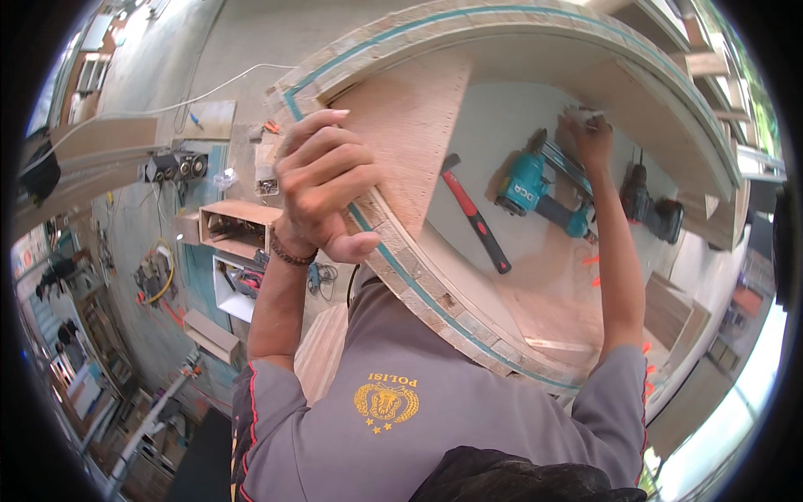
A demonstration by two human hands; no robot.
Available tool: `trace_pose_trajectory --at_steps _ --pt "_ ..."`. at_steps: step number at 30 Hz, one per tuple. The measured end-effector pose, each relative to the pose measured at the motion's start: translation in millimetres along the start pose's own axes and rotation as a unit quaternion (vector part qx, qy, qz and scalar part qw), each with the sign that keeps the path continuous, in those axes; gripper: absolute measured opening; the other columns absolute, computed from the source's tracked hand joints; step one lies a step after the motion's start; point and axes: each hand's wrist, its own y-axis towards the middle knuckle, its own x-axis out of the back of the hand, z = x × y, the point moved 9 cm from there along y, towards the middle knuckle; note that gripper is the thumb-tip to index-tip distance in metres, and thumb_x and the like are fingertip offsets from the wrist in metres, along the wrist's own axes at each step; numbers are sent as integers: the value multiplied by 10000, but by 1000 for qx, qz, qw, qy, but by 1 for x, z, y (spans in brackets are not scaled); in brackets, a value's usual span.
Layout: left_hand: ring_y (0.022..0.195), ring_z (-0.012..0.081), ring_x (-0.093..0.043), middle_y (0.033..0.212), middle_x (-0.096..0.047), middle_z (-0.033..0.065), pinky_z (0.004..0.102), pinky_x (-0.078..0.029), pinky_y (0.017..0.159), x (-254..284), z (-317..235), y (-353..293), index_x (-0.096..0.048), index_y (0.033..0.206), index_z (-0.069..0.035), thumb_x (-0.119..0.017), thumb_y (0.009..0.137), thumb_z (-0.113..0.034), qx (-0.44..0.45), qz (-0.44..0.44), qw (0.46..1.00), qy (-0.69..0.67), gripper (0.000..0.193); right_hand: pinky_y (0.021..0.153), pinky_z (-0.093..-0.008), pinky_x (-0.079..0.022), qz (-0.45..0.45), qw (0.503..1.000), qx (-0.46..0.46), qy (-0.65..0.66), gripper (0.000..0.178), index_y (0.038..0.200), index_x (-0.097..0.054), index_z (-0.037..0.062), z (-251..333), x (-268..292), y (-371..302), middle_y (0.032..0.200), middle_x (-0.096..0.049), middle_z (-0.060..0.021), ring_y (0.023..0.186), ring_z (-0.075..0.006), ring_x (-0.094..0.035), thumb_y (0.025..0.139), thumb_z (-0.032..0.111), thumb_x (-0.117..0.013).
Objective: The person hammers a wooden frame, applies glue to the joints, and presses a small wooden piece into place. They then move the frame to the floor and position it alongside other furniture pieces.
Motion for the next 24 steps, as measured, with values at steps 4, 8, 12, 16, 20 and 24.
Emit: trace_pose_trajectory --at_steps 4,8,12,16,20,24 --pt "786 255 -660 778 -657 62 513 -518 1022 1 -9 -4 -684 741 -41 -504 914 -692 -8 24 999 30 697 796 -414 -569 -15 999 39 -18 466 1235 -692 60 16 1 -5 1030 -727 -171 892 -321 -706 881 338 -814" --pt "780 240 -680 790 -677 66 507 -530 986 -11 -46 -5 -721 800 -34 -481 909 -772 37 111 993 1 784 713 -344 -585 33 981 -51 183 304 1202 -706 32 90 41 -37 1016 -713 -154 912 -238 -713 961 215 -737" --pt "719 208 -666 741 -651 40 447 -552 900 -19 -57 -4 -690 747 -37 -502 903 -791 21 94 995 -31 793 655 -286 -581 68 988 65 127 263 1215 -705 43 181 83 -61 1048 -711 -121 916 -181 -707 970 138 -727" --pt "660 208 -650 698 -634 34 398 -549 802 -17 -55 -5 -666 699 -38 -504 911 -777 18 78 995 -57 786 638 -284 -580 80 968 222 88 303 1217 -709 48 274 113 -82 1076 -723 -96 910 -172 -710 920 61 -764" --pt "655 209 -650 698 -639 38 371 -543 744 -17 -50 -6 -670 704 -41 -518 914 -744 11 55 995 -81 748 624 -300 -578 103 949 277 112 369 1195 -719 63 318 118 -93 1077 -735 -79 895 -185 -721 842 6 -813" --pt "677 213 -668 708 -652 43 363 -543 732 -18 -49 -4 -680 720 -43 -541 927 -682 16 73 994 -74 686 602 -312 -576 103 929 343 91 369 1168 -730 82 346 115 -99 1015 -724 -71 812 -201 -720 819 45 -842"
